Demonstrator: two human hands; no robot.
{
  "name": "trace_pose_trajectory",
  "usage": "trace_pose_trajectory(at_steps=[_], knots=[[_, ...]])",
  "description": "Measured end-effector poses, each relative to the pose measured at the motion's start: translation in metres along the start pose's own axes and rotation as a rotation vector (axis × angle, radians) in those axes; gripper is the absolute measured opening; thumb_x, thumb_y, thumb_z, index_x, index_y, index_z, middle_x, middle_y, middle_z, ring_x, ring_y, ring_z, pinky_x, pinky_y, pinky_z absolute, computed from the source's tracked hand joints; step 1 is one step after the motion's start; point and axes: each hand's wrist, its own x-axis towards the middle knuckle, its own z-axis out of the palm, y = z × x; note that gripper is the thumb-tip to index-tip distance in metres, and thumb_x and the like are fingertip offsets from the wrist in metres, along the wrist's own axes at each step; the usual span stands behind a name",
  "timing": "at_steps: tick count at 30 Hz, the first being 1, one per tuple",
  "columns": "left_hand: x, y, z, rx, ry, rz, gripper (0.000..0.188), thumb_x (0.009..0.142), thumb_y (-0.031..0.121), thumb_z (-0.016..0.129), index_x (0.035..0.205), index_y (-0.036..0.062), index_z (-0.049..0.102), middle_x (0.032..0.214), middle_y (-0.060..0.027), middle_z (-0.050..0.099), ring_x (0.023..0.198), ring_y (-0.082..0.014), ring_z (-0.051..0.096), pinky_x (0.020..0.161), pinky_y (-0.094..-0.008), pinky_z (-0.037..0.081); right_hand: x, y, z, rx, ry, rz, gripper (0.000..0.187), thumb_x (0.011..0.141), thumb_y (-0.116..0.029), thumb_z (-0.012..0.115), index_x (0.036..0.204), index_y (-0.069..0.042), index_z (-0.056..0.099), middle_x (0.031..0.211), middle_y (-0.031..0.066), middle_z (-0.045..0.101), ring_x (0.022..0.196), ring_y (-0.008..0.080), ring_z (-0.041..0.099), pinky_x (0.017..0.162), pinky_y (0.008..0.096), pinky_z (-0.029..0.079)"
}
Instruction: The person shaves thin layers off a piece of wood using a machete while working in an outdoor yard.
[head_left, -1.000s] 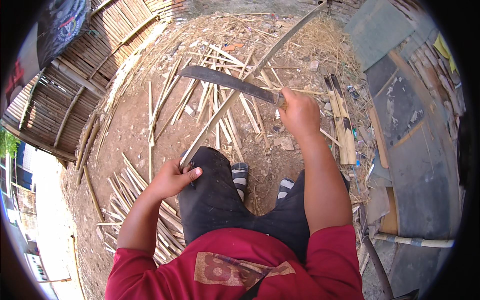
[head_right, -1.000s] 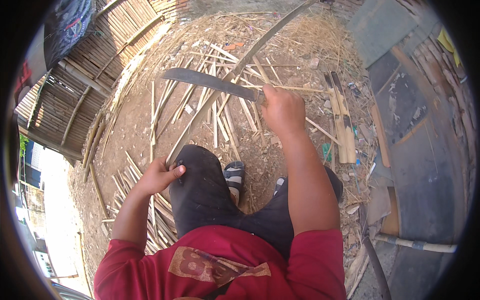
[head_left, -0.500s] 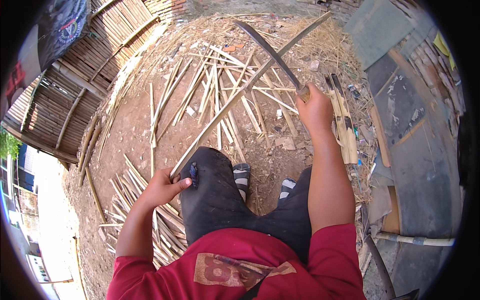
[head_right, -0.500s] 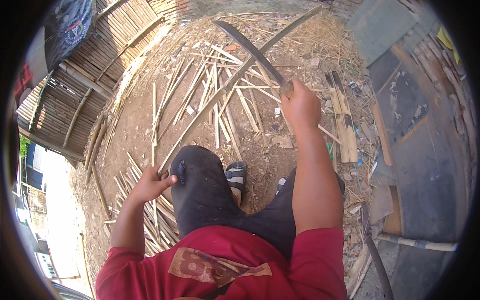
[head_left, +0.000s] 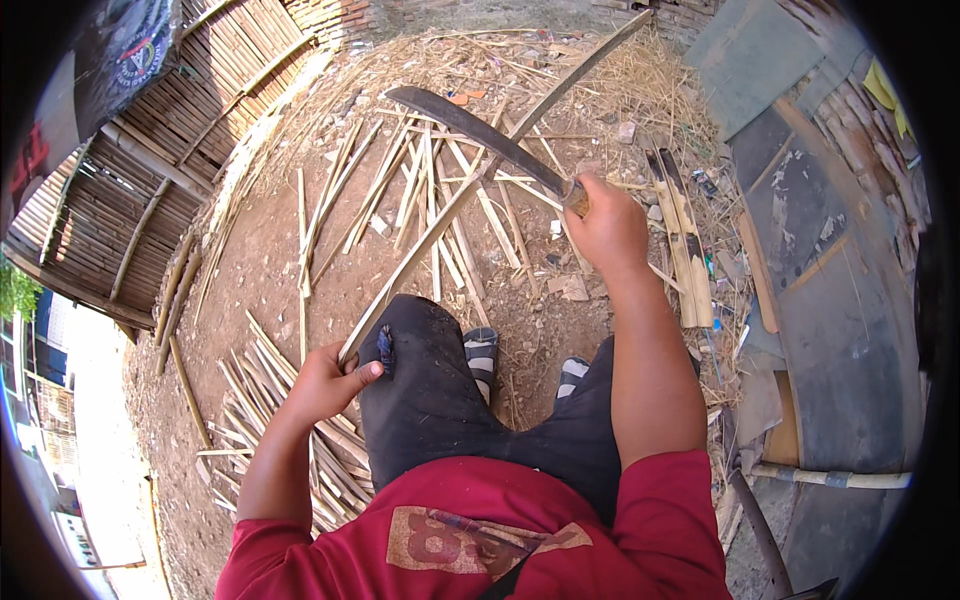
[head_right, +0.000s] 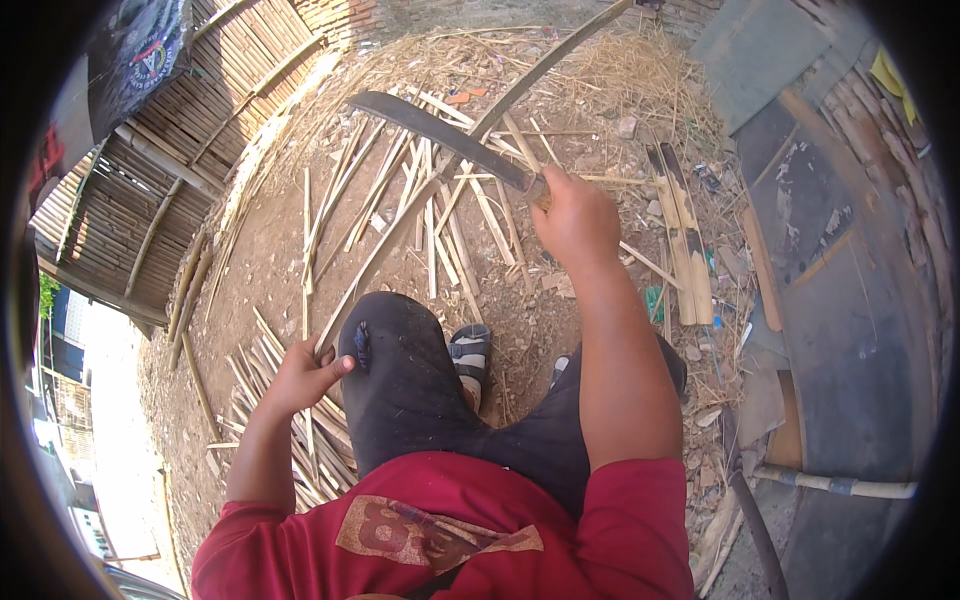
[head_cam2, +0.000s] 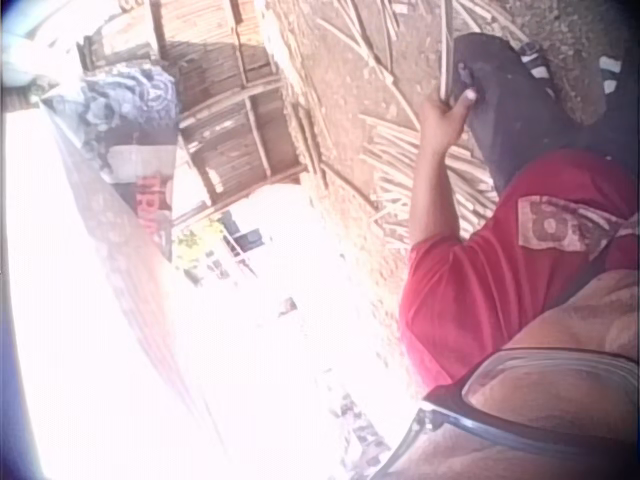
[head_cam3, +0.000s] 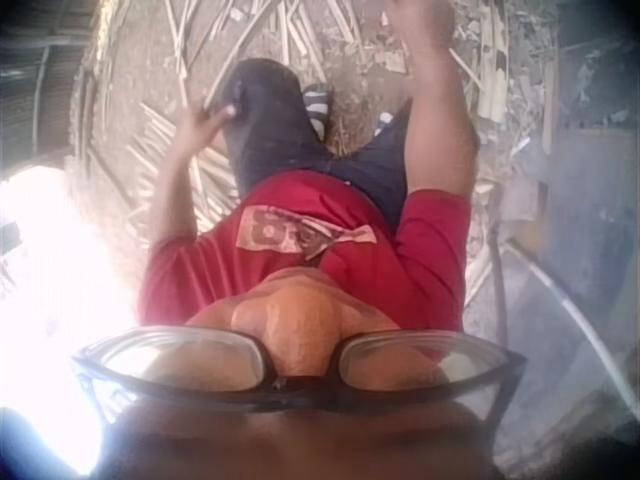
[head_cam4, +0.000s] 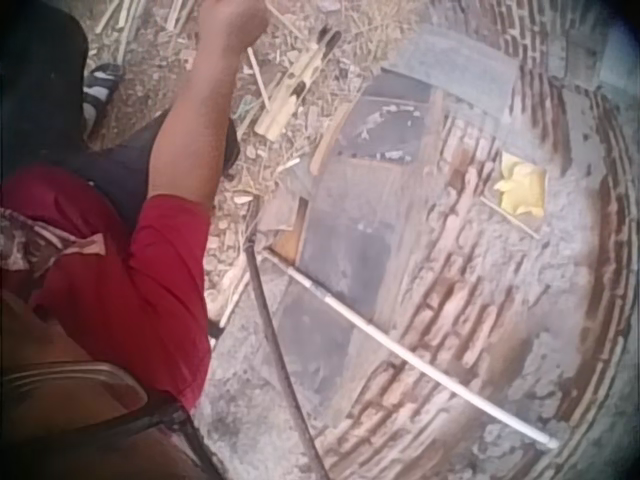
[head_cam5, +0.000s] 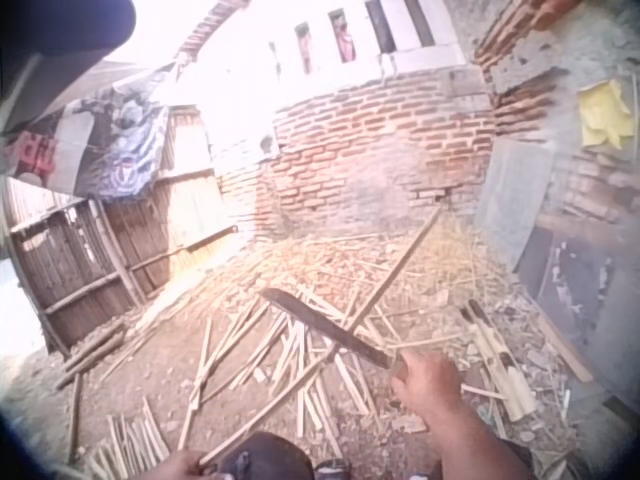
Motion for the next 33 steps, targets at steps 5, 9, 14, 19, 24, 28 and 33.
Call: trace_pose_trajectory(at_steps=[5, 9, 14, 19, 24, 28, 33], knots=[[0.001, 0.0, 0.007, -0.05, 0.01, 0.033, 0.049, 0.087, 0.032, 0.084, 0.071, 0.0081, 0.045, 0.062, 0.0062, 0.041, 0.06, -0.008, 0.037, 0.053, -0.0292, 0.035, -0.012, -0.032, 0.007, 0.01, -0.086, -0.297, 0.033, 0.075, -0.015, 0.08, 0.105, -0.008, 0.066, 0.086, 0.0137, 0.068, 0.088, 0.0369, 0.067, 0.077, 0.0484, 0.053], [-0.007, -0.009, 0.0, 0.029, 0.009, 0.032, 0.049, 0.087, 0.032, 0.084, 0.069, 0.0089, 0.045, 0.061, 0.006, 0.041, 0.06, -0.0081, 0.037, 0.052, -0.029, 0.035, -0.004, -0.016, 0.001, -0.056, -0.064, -0.253, 0.033, 0.074, -0.014, 0.08, 0.103, -0.008, 0.066, 0.084, 0.0131, 0.068, 0.085, 0.0362, 0.068, 0.076, 0.0482, 0.053], [-0.02, -0.038, -0.002, -0.012, 0.006, -0.06, 0.051, 0.086, 0.029, 0.085, 0.07, 0.011, 0.041, 0.064, 0.0066, 0.041, 0.062, -0.0075, 0.037, 0.053, -0.0294, 0.034, 0.001, 0.005, -0.005, 0.034, 0.062, 0.026, 0.03, 0.073, -0.016, 0.082, 0.096, -0.009, 0.064, 0.079, 0.0129, 0.066, 0.081, 0.0355, 0.067, 0.074, 0.0475, 0.052], [-0.03, -0.055, 0.002, -0.004, 0.002, -0.049, 0.046, 0.085, 0.028, 0.086, 0.071, 0.0081, 0.047, 0.062, 0.0059, 0.041, 0.06, -0.0082, 0.038, 0.052, -0.0297, 0.035, -0.01, -0.025, -0.001, -0.017, -0.108, -0.326, 0.03, 0.072, -0.016, 0.082, 0.097, -0.01, 0.065, 0.082, 0.0111, 0.067, 0.084, 0.0349, 0.068, 0.075, 0.0471, 0.053], [-0.06, -0.094, 0.003, 0.054, 0.045, -0.096, 0.047, 0.085, 0.03, 0.086, 0.07, 0.0072, 0.048, 0.061, 0.0057, 0.042, 0.059, -0.0078, 0.037, 0.051, -0.0304, 0.035, -0.003, -0.003, 0.003, 0.044, -0.073, -0.085, 0.027, 0.072, -0.016, 0.081, 0.091, -0.009, 0.063, 0.079, 0.0104, 0.065, 0.085, 0.0358, 0.067, 0.076, 0.0476, 0.054], [-0.087, -0.139, 0.018, -0.131, -0.062, -0.131, 0.047, 0.095, 0.037, 0.075, 0.069, 0.0084, 0.048, 0.062, 0.0052, 0.044, 0.06, -0.0064, 0.038, 0.052, -0.0295, 0.036, -0.006, -0.001, 0.013, 0.061, -0.118, -0.092, 0.027, 0.073, -0.016, 0.081, 0.093, -0.009, 0.065, 0.081, 0.0112, 0.068, 0.087, 0.0363, 0.067, 0.077, 0.0477, 0.054], [-0.114, -0.196, 0.041, -0.335, -0.091, -0.085, 0.063, 0.107, 0.055, 0.04, 0.068, 0.0066, 0.048, 0.062, 0.003, 0.044, 0.059, -0.0093, 0.038, 0.055, -0.0294, 0.035, -0.009, -0.028, 0.02, 0.01, -0.329, -0.501, 0.031, 0.072, -0.015, 0.08, 0.099, -0.01, 0.067, 0.086, 0.0122, 0.07, 0.089, 0.0356, 0.068, 0.077, 0.0482, 0.054]])
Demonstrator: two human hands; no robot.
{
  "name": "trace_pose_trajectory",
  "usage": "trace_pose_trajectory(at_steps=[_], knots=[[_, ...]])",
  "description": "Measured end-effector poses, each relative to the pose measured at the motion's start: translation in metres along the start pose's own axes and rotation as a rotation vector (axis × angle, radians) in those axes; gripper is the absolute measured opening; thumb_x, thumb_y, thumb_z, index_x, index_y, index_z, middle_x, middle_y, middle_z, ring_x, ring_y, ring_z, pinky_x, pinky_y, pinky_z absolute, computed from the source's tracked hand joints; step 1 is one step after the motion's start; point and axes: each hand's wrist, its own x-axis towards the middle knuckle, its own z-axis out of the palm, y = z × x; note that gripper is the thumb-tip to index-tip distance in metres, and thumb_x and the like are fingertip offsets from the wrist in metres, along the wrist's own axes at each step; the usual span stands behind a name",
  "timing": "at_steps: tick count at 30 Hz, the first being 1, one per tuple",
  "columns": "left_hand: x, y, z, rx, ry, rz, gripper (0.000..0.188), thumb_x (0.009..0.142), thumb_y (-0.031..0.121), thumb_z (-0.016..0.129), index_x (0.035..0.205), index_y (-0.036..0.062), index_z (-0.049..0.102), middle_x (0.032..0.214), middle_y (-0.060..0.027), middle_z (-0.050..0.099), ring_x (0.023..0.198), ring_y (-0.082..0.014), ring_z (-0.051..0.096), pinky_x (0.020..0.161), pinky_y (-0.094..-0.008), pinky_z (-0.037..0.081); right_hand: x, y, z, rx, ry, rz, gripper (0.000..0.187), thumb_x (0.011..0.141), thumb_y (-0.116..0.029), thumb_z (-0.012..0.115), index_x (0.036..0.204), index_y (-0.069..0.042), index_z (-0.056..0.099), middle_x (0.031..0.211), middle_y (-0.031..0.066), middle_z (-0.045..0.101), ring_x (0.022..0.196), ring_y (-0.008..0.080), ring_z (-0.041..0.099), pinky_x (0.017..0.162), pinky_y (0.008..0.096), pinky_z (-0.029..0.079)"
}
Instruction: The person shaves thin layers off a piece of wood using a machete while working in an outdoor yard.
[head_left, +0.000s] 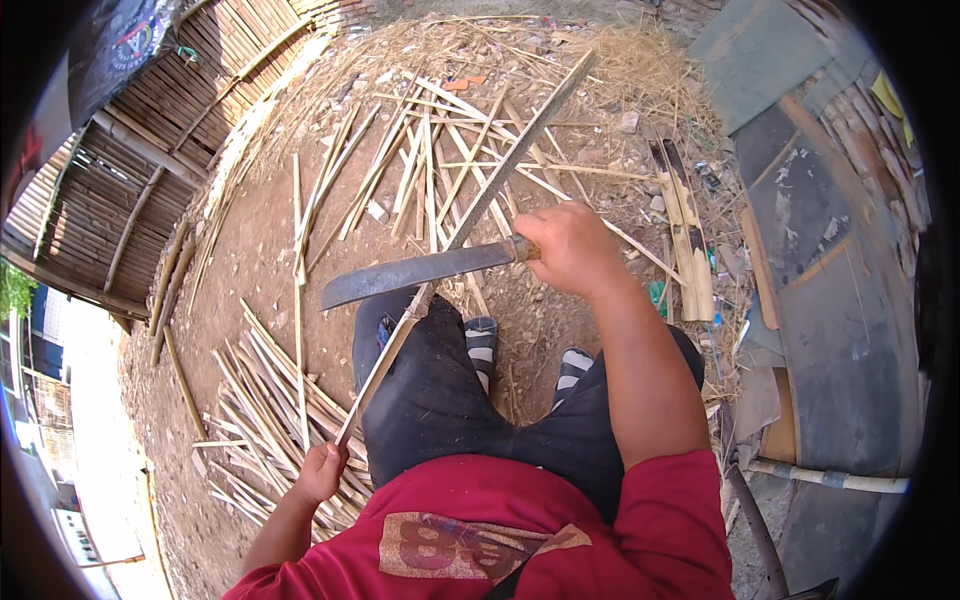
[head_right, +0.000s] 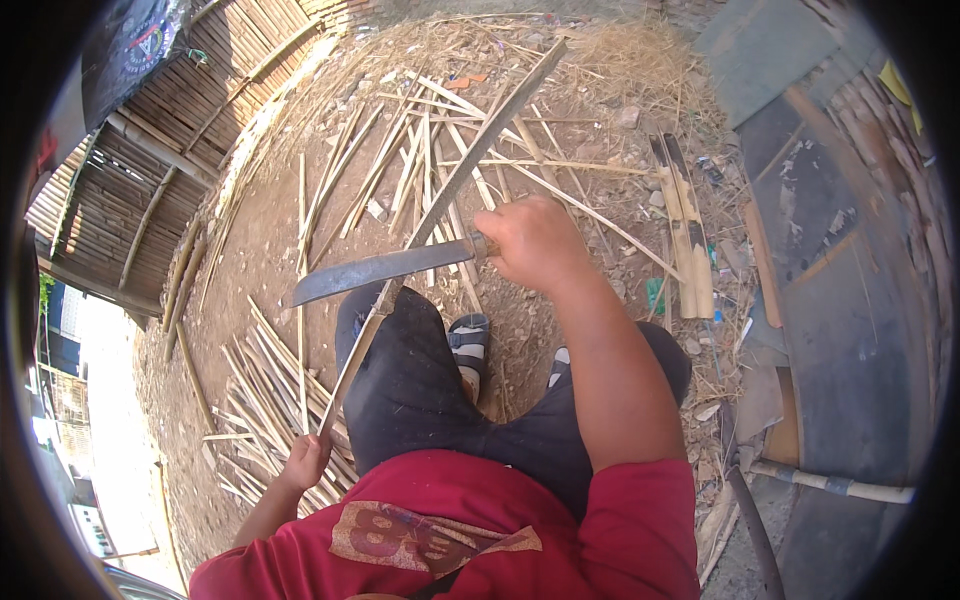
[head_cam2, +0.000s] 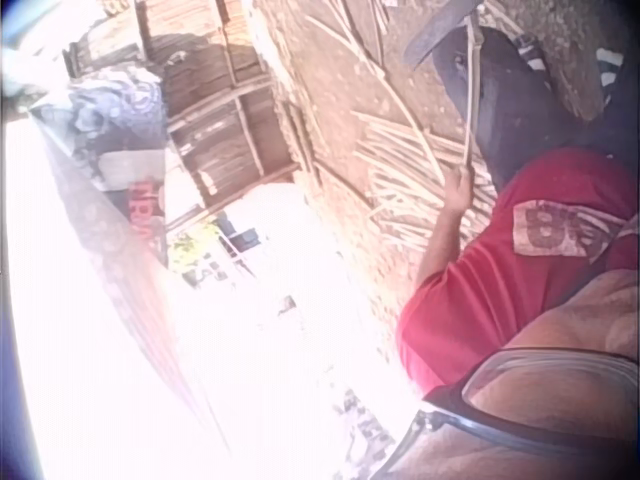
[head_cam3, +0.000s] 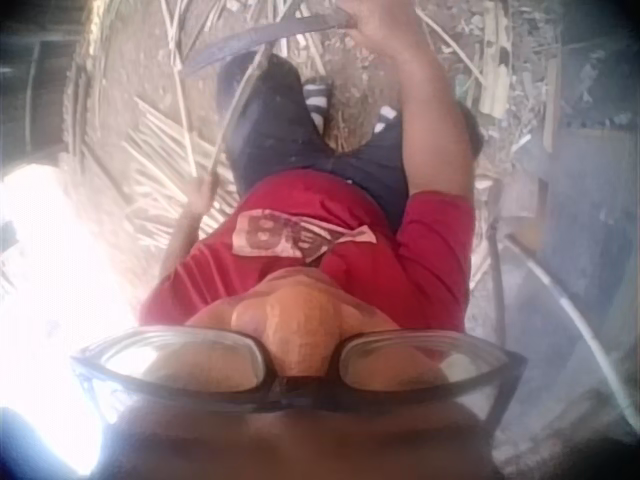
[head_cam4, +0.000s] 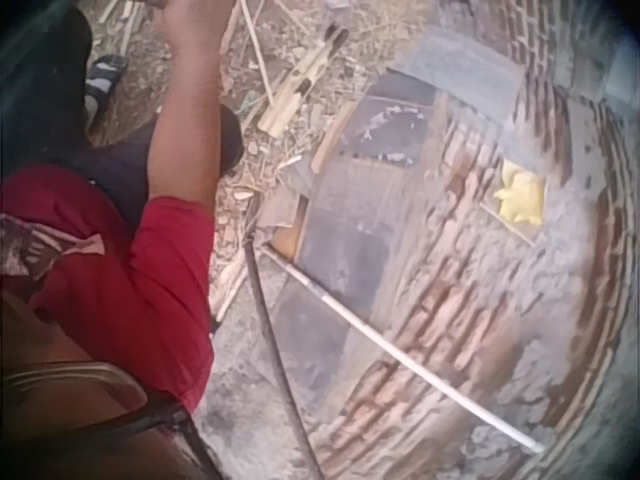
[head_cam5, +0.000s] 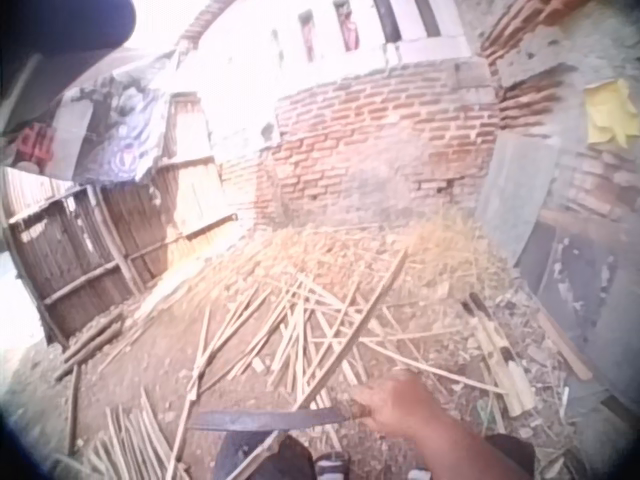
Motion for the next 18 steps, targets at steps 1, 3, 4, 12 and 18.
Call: trace_pose_trajectory(at_steps=[1, 3, 4, 12, 18], knots=[[-0.003, -0.008, 0.001, -0.026, 0.006, -0.007, 0.063, 0.107, 0.055, 0.038, 0.068, 0.0063, 0.048, 0.062, 0.0028, 0.044, 0.059, -0.01, 0.038, 0.055, -0.0295, 0.035, 0.001, 0.004, -0.002, 0.02, 0.029, 0.042, 0.034, 0.073, -0.015, 0.08, 0.105, -0.01, 0.068, 0.088, 0.0128, 0.071, 0.089, 0.0358, 0.068, 0.078, 0.0483, 0.054], [-0.003, -0.012, 0.002, 0.012, 0.008, 0.008, 0.063, 0.109, 0.051, 0.036, 0.068, 0.0057, 0.049, 0.061, 0.002, 0.044, 0.057, -0.0114, 0.037, 0.054, -0.03, 0.034, -0.008, 0.027, 0.004, 0.004, 0.055, 0.282, 0.038, 0.073, -0.016, 0.079, 0.11, -0.011, 0.069, 0.091, 0.0137, 0.072, 0.089, 0.0364, 0.069, 0.079, 0.0479, 0.055], [-0.002, -0.013, 0.002, 0.034, 0.014, 0.014, 0.063, 0.109, 0.051, 0.036, 0.068, 0.0052, 0.049, 0.061, 0.0017, 0.045, 0.057, -0.0117, 0.038, 0.054, -0.0307, 0.035, -0.013, 0.038, 0.007, -0.006, 0.071, 0.401, 0.04, 0.074, -0.016, 0.079, 0.112, -0.011, 0.069, 0.092, 0.0141, 0.072, 0.09, 0.0367, 0.069, 0.079, 0.0477, 0.055], [-0.005, -0.013, 0.003, 0.357, 0.196, 0.106, 0.057, 0.109, 0.042, 0.043, 0.071, -0.0001, 0.052, 0.056, -0.0096, 0.046, 0.054, -0.0198, 0.044, 0.054, -0.0388, 0.04, 0.002, -0.011, 0.014, -0.004, -0.14, 0.098, 0.035, 0.074, -0.015, 0.076, 0.108, -0.009, 0.068, 0.094, 0.0164, 0.071, 0.089, 0.0394, 0.068, 0.078, 0.0487, 0.054], [0.003, -0.012, 0.014, 0.398, 0.258, 0.069, 0.057, 0.108, 0.041, 0.043, 0.071, -0.0002, 0.053, 0.056, -0.0136, 0.048, 0.052, -0.0244, 0.047, 0.054, -0.0418, 0.041, 0.0, 0.015, 0.022, 0.14, -0.131, 0.42, 0.026, 0.075, -0.016, 0.075, 0.099, -0.008, 0.067, 0.093, 0.0139, 0.072, 0.093, 0.038, 0.068, 0.081, 0.0502, 0.054]])
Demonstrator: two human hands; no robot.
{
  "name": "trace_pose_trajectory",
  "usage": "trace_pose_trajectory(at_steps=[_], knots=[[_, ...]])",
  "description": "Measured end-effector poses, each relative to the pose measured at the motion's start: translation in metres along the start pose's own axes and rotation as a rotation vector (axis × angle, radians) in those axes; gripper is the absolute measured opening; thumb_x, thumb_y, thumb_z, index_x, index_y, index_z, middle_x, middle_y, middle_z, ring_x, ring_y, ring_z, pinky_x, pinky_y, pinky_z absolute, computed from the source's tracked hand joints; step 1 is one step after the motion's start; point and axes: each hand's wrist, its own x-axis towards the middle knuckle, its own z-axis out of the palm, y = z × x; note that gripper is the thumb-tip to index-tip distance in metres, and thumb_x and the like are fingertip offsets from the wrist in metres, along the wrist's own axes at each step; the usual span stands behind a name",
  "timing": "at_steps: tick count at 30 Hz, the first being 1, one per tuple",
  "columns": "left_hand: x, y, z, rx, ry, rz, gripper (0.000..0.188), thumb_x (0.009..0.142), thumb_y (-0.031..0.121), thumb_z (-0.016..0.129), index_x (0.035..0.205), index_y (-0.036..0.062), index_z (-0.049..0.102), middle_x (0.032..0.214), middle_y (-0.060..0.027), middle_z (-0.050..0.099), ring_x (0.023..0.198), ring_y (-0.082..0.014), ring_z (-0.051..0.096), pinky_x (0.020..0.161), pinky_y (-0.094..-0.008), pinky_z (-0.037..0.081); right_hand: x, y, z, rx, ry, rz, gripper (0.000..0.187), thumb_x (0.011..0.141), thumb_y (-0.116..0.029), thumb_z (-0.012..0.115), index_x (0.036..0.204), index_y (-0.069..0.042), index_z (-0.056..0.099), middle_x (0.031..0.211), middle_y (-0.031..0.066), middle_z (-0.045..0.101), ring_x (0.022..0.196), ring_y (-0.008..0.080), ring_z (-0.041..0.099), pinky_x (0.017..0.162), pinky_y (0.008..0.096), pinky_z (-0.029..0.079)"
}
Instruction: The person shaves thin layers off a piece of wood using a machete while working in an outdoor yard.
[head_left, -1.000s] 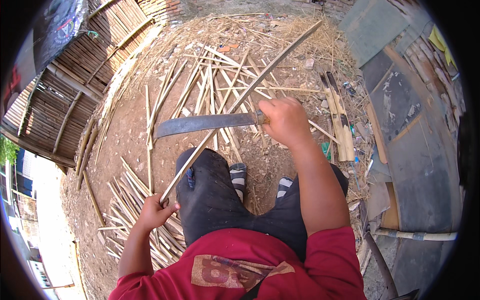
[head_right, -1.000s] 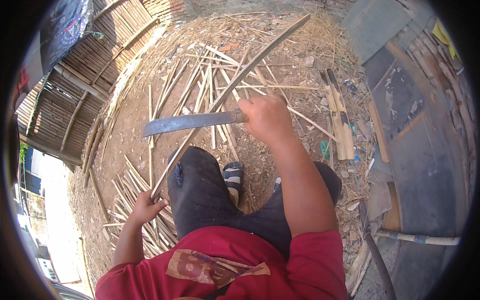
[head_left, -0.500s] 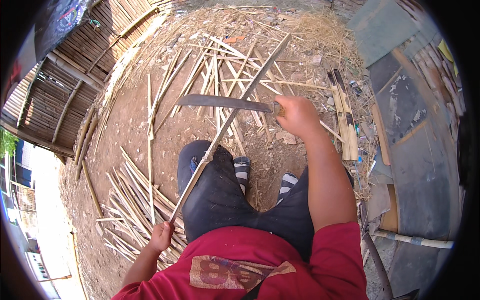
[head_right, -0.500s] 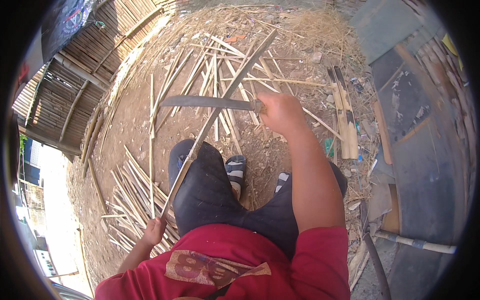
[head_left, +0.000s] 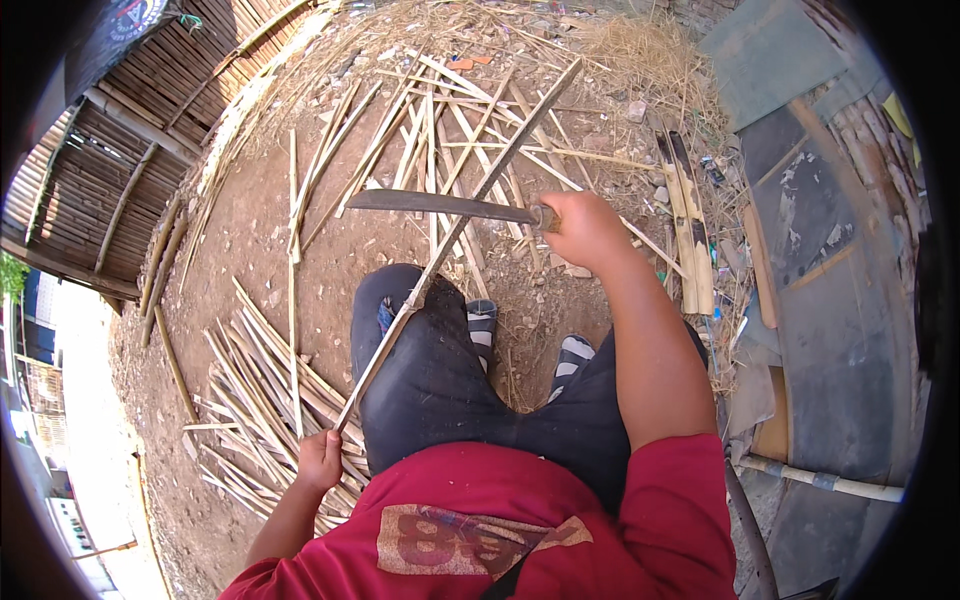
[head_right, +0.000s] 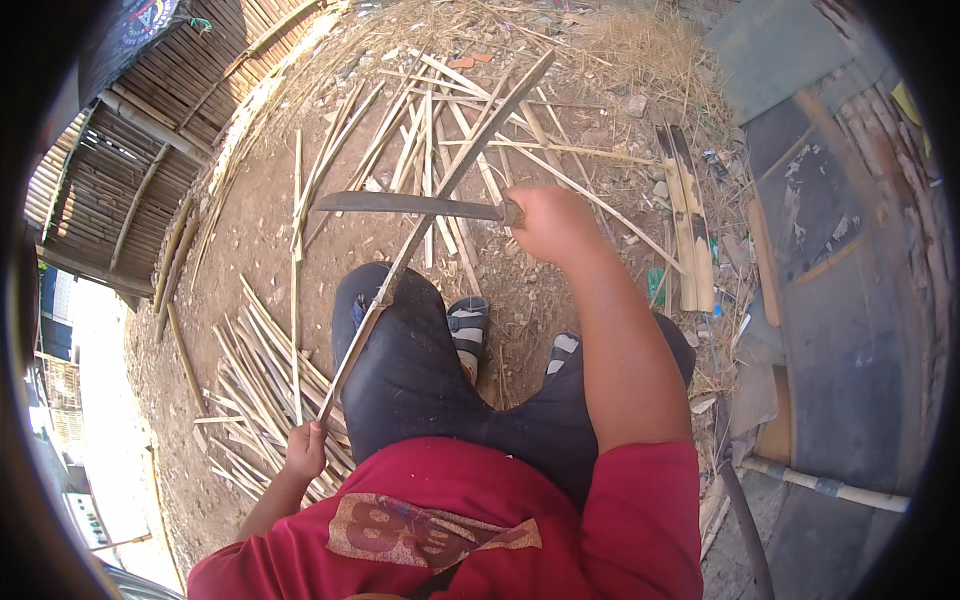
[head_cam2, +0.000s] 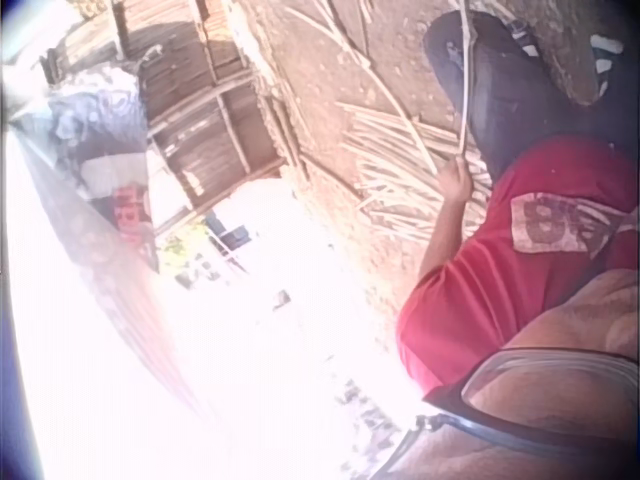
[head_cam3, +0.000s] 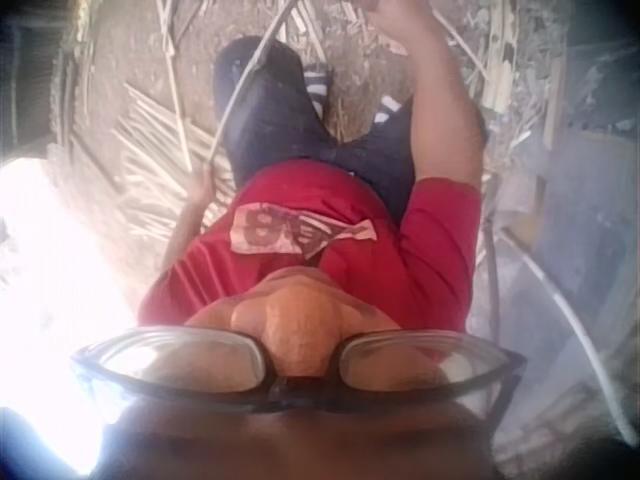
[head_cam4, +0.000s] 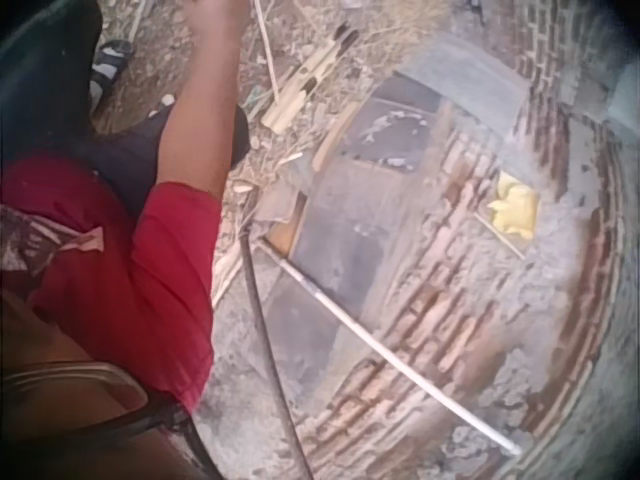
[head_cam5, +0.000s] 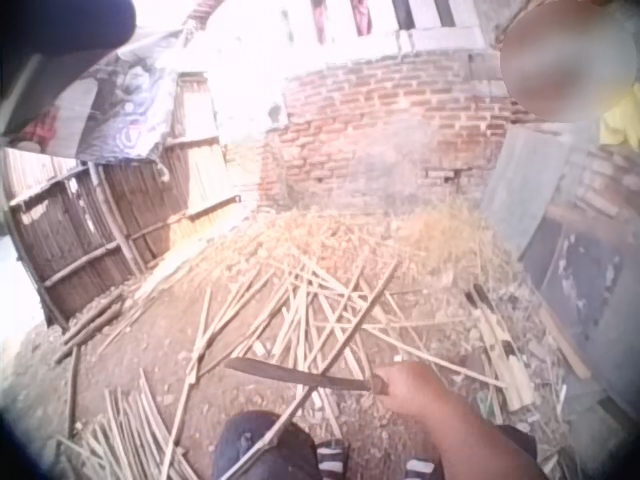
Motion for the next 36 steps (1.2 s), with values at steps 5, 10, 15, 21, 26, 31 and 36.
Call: trace_pose_trajectory(at_steps=[5, 10, 15, 21, 26, 31, 36], knots=[[-0.007, 0.001, 0.001, 0.001, 0.021, -0.001, 0.057, 0.107, 0.042, 0.043, 0.07, 0.0002, 0.052, 0.057, -0.0146, 0.049, 0.054, -0.0257, 0.049, 0.056, -0.0425, 0.042, -0.013, -0.032, 0.006, -0.151, 0.09, -0.368, 0.024, 0.073, -0.015, 0.077, 0.093, -0.01, 0.065, 0.081, 0.0127, 0.067, 0.08, 0.0365, 0.067, 0.072, 0.0488, 0.052], [0.001, -0.012, 0.001, -0.004, -0.012, -0.003, 0.056, 0.108, 0.041, 0.044, 0.07, -0.0004, 0.053, 0.056, -0.0139, 0.047, 0.052, -0.0248, 0.047, 0.055, -0.0417, 0.041, -0.002, 0.002, 0.014, -0.087, 0.108, -0.097, 0.025, 0.074, -0.014, 0.077, 0.095, -0.009, 0.064, 0.085, 0.0136, 0.069, 0.085, 0.0376, 0.067, 0.075, 0.05, 0.053], [-0.012, -0.009, 0.003, -0.068, -0.006, -0.044, 0.059, 0.108, 0.044, 0.042, 0.072, -0.0011, 0.054, 0.059, -0.0107, 0.049, 0.057, -0.0205, 0.047, 0.056, -0.0402, 0.041, -0.006, -0.013, 0.008, -0.111, 0.168, -0.236, 0.026, 0.073, -0.014, 0.078, 0.094, -0.008, 0.064, 0.084, 0.0154, 0.069, 0.085, 0.0388, 0.067, 0.075, 0.0506, 0.053], [0.001, -0.017, -0.015, 0.042, -0.024, -0.012, 0.058, 0.107, 0.044, 0.045, 0.073, -0.0014, 0.058, 0.059, -0.0186, 0.053, 0.054, -0.0313, 0.053, 0.056, -0.0436, 0.044, 0.0, -0.002, 0.021, -0.094, 0.221, -0.129, 0.025, 0.073, -0.013, 0.077, 0.095, -0.008, 0.065, 0.078, 0.0135, 0.067, 0.079, 0.0383, 0.067, 0.075, 0.0491, 0.053], [-0.015, -0.017, -0.012, 0.019, -0.004, -0.049, 0.058, 0.107, 0.045, 0.044, 0.074, -0.0012, 0.058, 0.06, -0.0176, 0.053, 0.055, -0.0313, 0.053, 0.057, -0.0433, 0.044, 0.0, 0.005, 0.006, -0.139, 0.241, -0.097, 0.025, 0.075, -0.014, 0.078, 0.096, -0.008, 0.066, 0.082, 0.015, 0.069, 0.082, 0.0384, 0.068, 0.077, 0.0489, 0.054], [-0.014, -0.025, -0.02, 0.054, 0.01, 0.004, 0.056, 0.107, 0.043, 0.045, 0.072, 0.0002, 0.056, 0.055, -0.0143, 0.048, 0.051, -0.0285, 0.047, 0.054, -0.0428, 0.042, -0.004, -0.014, 0.014, -0.278, 0.158, -0.425, 0.027, 0.076, -0.015, 0.076, 0.099, -0.006, 0.067, 0.085, 0.0167, 0.07, 0.086, 0.0381, 0.069, 0.076, 0.0504, 0.054], [-0.013, -0.036, -0.021, -0.006, -0.037, -0.06, 0.055, 0.107, 0.041, 0.045, 0.07, 0.001, 0.054, 0.056, -0.01, 0.048, 0.054, -0.0222, 0.046, 0.055, -0.04, 0.042, 0.004, 0.022, 0.003, -0.075, 0.247, 0.035, 0.017, 0.077, -0.016, 0.075, 0.089, -0.008, 0.065, 0.08, 0.0142, 0.069, 0.083, 0.0381, 0.069, 0.073, 0.0512, 0.053]])
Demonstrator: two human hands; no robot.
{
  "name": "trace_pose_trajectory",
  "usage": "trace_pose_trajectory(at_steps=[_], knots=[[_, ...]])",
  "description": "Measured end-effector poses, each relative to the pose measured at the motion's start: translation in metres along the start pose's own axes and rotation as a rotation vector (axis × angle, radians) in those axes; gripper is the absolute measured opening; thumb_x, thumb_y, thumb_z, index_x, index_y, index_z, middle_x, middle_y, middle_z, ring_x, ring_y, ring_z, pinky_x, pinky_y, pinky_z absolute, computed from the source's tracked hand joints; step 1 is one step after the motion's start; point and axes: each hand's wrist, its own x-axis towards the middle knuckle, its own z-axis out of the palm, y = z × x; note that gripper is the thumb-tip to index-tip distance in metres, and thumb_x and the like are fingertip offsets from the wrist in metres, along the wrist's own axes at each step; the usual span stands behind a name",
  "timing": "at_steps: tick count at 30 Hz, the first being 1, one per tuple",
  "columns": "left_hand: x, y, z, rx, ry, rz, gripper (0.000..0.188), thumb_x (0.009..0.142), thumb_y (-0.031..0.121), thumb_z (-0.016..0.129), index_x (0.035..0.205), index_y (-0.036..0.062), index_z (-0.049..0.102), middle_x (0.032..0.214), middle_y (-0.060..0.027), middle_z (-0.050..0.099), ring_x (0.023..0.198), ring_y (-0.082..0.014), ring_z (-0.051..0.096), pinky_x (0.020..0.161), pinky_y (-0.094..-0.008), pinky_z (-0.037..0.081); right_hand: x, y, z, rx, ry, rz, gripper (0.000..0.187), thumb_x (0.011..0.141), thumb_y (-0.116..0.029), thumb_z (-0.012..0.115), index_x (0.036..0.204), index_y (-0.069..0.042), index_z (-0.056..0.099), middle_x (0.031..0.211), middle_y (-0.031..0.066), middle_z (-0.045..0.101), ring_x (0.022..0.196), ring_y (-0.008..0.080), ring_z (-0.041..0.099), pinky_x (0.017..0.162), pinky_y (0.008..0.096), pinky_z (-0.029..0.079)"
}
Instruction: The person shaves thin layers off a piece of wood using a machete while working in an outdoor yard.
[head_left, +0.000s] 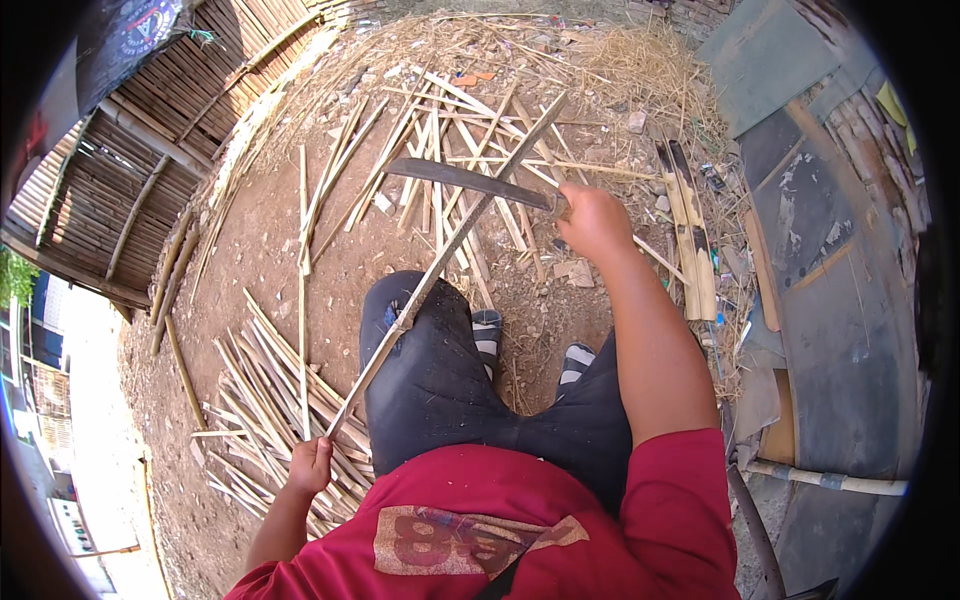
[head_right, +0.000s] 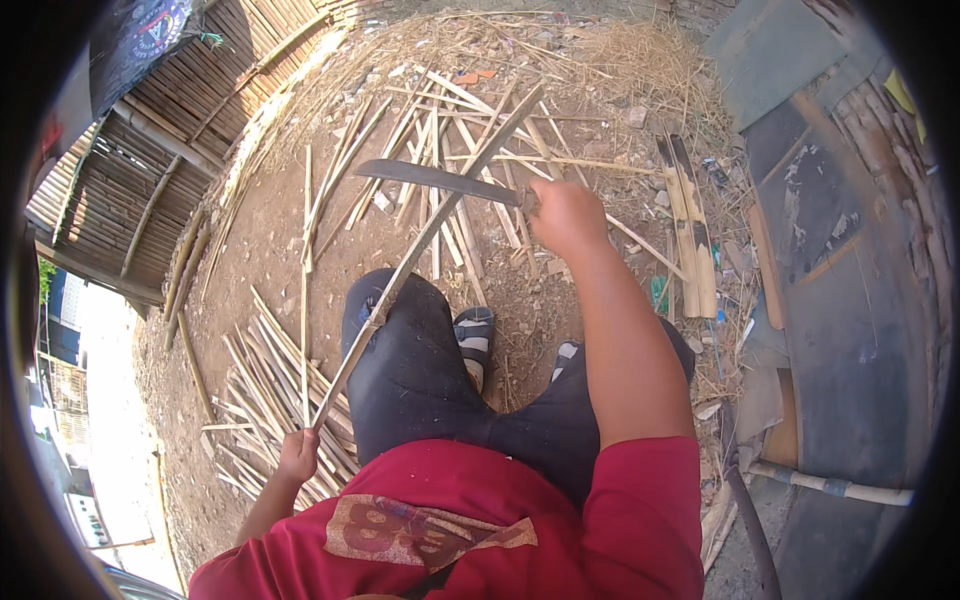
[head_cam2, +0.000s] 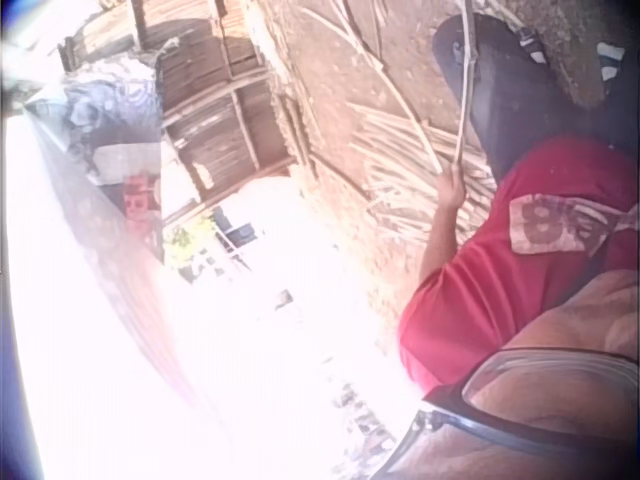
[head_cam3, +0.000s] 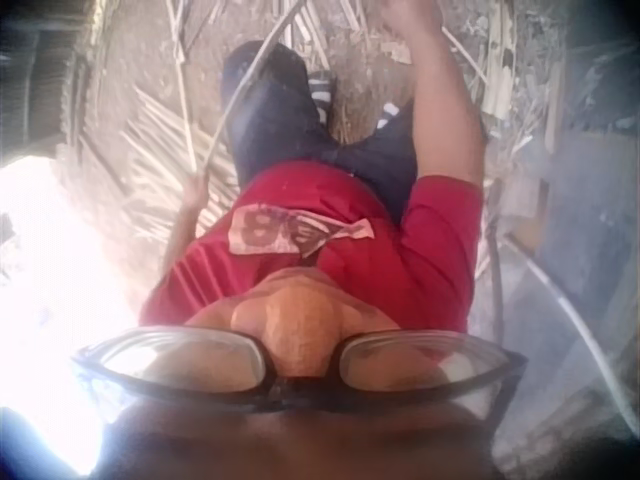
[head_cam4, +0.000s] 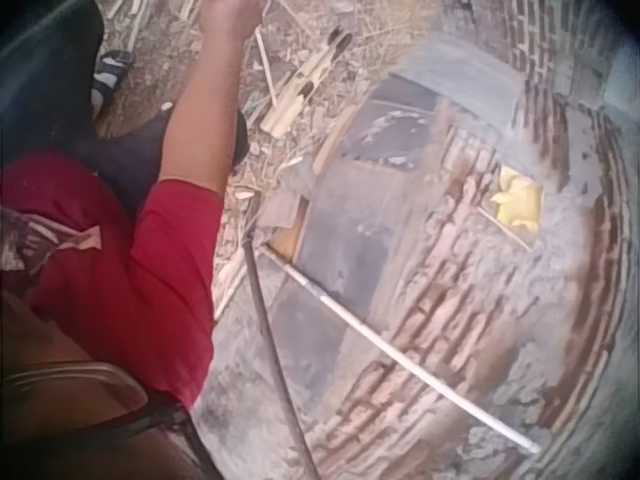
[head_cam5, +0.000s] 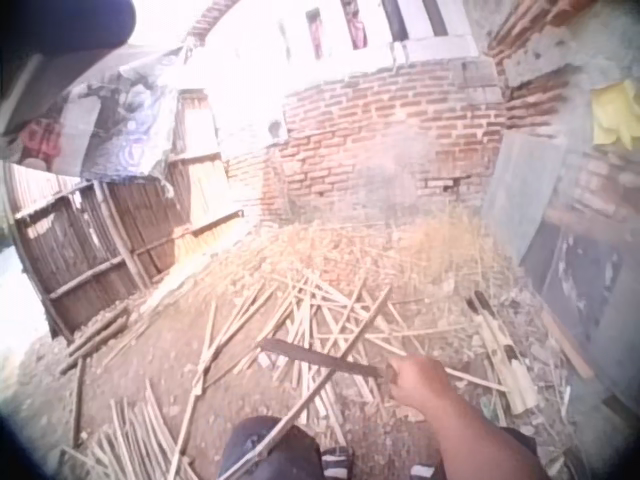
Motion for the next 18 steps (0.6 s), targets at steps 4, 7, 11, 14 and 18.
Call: trace_pose_trajectory(at_steps=[4, 7, 11, 14, 18], knots=[[-0.011, -0.011, 0.004, -0.068, 0.017, 0.036, 0.058, 0.108, 0.043, 0.042, 0.07, 0.0008, 0.054, 0.058, -0.0069, 0.049, 0.055, -0.02, 0.046, 0.056, -0.039, 0.042, -0.004, -0.026, -0.011, -0.053, -0.061, -0.097, 0.028, 0.075, -0.015, 0.077, 0.101, -0.009, 0.069, 0.094, 0.0172, 0.071, 0.089, 0.0394, 0.069, 0.079, 0.0487, 0.055], [-0.009, -0.006, -0.002, 0.048, 0.04, 0.073, 0.058, 0.107, 0.042, 0.044, 0.069, 0.0004, 0.052, 0.056, -0.0121, 0.05, 0.052, -0.0271, 0.049, 0.054, -0.0414, 0.042, -0.007, -0.026, -0.004, -0.199, -0.087, -0.453, 0.03, 0.075, -0.016, 0.077, 0.104, -0.01, 0.069, 0.096, 0.0176, 0.072, 0.088, 0.0398, 0.069, 0.08, 0.0486, 0.055], [-0.001, -0.008, -0.003, 0.095, 0.069, 0.097, 0.057, 0.106, 0.043, 0.046, 0.068, 0.0009, 0.053, 0.055, -0.0156, 0.05, 0.05, -0.0321, 0.051, 0.054, -0.0432, 0.043, -0.003, 0.0, -0.014, 0.002, -0.034, 0.047, 0.021, 0.074, -0.015, 0.077, 0.087, -0.006, 0.063, 0.085, 0.0138, 0.072, 0.085, 0.0393, 0.069, 0.075, 0.0514, 0.054], [-0.007, -0.012, -0.002, 0.077, 0.084, 0.101, 0.056, 0.106, 0.042, 0.046, 0.069, 0.0012, 0.053, 0.055, -0.0153, 0.049, 0.05, -0.0305, 0.05, 0.054, -0.0432, 0.043, -0.002, -0.01, -0.02, -0.02, 0.009, -0.146, 0.019, 0.074, -0.015, 0.077, 0.087, -0.006, 0.064, 0.086, 0.0141, 0.072, 0.086, 0.0389, 0.069, 0.075, 0.0513, 0.054], [-0.006, 0.001, -0.008, 0.109, 0.105, 0.132, 0.055, 0.105, 0.041, 0.047, 0.069, 0.0005, 0.052, 0.055, -0.0161, 0.049, 0.05, -0.0322, 0.049, 0.053, -0.0434, 0.042, -0.006, -0.024, -0.009, -0.098, -0.083, -0.378, 0.023, 0.075, -0.015, 0.075, 0.096, -0.008, 0.068, 0.088, 0.0156, 0.071, 0.086, 0.0388, 0.069, 0.078, 0.0491, 0.054]])
